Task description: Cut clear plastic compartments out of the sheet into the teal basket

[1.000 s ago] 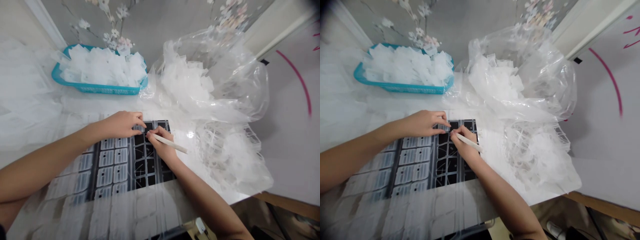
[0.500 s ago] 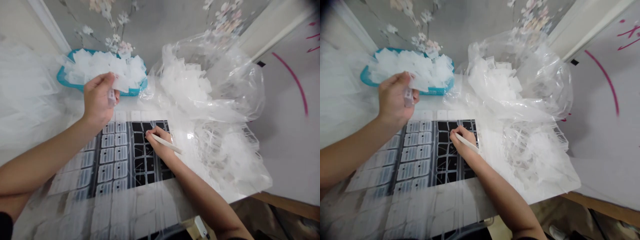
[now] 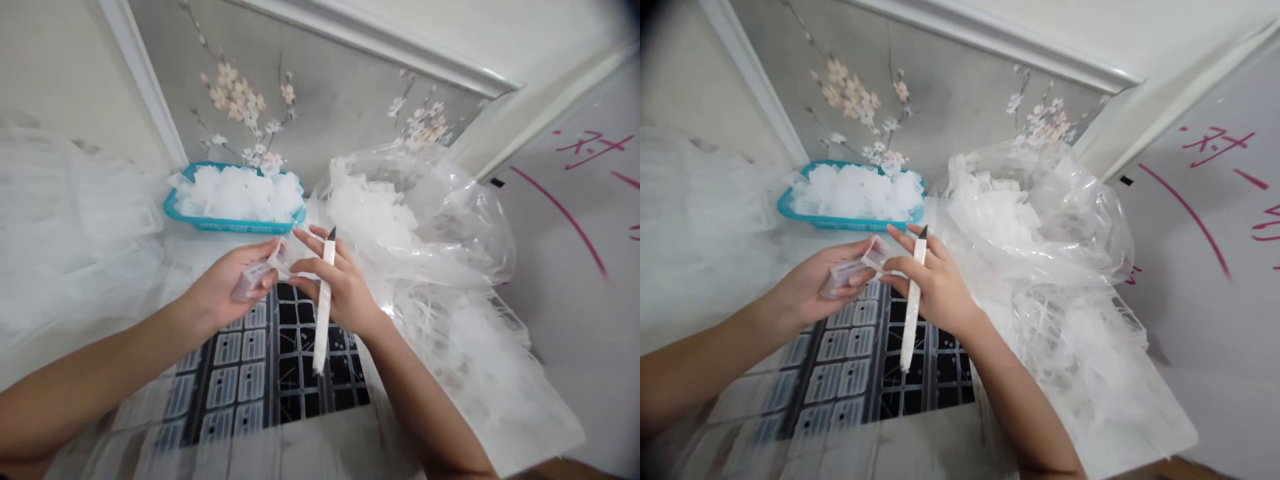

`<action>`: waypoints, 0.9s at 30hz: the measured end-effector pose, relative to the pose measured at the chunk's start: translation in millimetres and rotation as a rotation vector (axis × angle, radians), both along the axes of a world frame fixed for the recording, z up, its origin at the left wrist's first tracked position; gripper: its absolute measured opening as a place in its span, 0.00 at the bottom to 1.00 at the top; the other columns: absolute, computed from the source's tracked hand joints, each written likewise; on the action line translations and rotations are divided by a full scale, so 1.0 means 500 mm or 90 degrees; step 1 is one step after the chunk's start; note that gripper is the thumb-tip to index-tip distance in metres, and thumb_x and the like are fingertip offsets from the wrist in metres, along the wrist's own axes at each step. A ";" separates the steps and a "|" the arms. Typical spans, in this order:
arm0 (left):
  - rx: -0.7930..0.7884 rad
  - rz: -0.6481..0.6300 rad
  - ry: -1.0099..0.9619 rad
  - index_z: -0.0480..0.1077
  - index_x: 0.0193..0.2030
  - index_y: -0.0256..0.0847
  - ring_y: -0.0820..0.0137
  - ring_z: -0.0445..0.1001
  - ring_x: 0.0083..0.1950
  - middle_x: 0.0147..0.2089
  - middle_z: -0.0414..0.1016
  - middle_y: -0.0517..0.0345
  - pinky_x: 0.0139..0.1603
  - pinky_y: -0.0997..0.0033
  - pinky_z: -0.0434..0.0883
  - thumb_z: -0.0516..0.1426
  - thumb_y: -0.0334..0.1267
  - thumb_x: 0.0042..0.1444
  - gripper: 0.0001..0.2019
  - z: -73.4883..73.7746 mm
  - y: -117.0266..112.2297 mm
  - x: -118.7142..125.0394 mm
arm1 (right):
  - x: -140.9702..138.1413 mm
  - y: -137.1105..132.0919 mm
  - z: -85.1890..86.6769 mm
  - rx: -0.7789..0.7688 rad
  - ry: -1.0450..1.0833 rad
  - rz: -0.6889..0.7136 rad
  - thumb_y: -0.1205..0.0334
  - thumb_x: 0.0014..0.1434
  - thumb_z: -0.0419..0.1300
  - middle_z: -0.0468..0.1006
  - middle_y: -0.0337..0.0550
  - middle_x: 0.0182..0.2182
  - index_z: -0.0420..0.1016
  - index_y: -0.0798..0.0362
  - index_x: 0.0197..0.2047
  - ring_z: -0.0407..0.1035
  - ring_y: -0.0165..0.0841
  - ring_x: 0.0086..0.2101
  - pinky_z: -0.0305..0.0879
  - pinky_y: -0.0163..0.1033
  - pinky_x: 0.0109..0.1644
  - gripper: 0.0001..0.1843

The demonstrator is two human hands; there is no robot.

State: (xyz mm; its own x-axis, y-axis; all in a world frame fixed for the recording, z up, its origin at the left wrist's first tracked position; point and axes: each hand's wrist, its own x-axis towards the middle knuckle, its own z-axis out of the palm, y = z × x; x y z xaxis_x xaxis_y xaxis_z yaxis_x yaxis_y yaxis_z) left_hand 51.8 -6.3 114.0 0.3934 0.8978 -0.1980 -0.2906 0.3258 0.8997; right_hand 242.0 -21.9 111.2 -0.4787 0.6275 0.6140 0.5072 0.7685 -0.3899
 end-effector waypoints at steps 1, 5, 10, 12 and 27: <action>0.035 0.019 0.039 0.73 0.34 0.41 0.79 0.57 0.16 0.19 0.63 0.64 0.13 0.80 0.54 0.59 0.45 0.59 0.10 -0.002 -0.002 -0.003 | 0.000 0.004 0.001 -0.001 0.015 0.014 0.60 0.63 0.61 0.70 0.43 0.62 0.75 0.47 0.41 0.59 0.42 0.64 0.62 0.59 0.65 0.03; 0.400 0.178 0.258 0.78 0.43 0.49 0.72 0.72 0.30 0.38 0.78 0.57 0.25 0.74 0.67 0.62 0.40 0.57 0.08 -0.003 -0.017 -0.014 | 0.008 0.000 0.009 -0.049 0.113 0.052 0.59 0.63 0.61 0.77 0.42 0.54 0.73 0.47 0.38 0.67 0.40 0.59 0.67 0.55 0.62 0.02; 0.789 0.254 0.438 0.78 0.48 0.55 0.68 0.77 0.40 0.43 0.81 0.61 0.36 0.70 0.72 0.62 0.29 0.54 0.18 0.012 -0.035 -0.034 | 0.012 -0.019 0.028 -0.116 0.203 0.091 0.58 0.63 0.62 0.78 0.43 0.53 0.72 0.48 0.36 0.73 0.37 0.53 0.72 0.47 0.56 0.05; 0.875 0.250 0.465 0.76 0.52 0.58 0.69 0.78 0.39 0.43 0.81 0.63 0.36 0.70 0.73 0.64 0.27 0.51 0.24 0.018 -0.038 -0.043 | 0.009 -0.024 0.033 -0.123 0.204 0.085 0.58 0.62 0.63 0.79 0.42 0.51 0.72 0.48 0.36 0.75 0.37 0.52 0.74 0.45 0.54 0.05; 0.880 0.007 0.547 0.77 0.50 0.60 0.61 0.80 0.38 0.42 0.81 0.58 0.36 0.60 0.79 0.65 0.34 0.51 0.20 0.029 -0.057 -0.090 | -0.006 -0.047 0.051 -0.173 0.162 0.085 0.65 0.65 0.58 0.82 0.41 0.43 0.73 0.47 0.40 0.74 0.36 0.53 0.77 0.43 0.50 0.03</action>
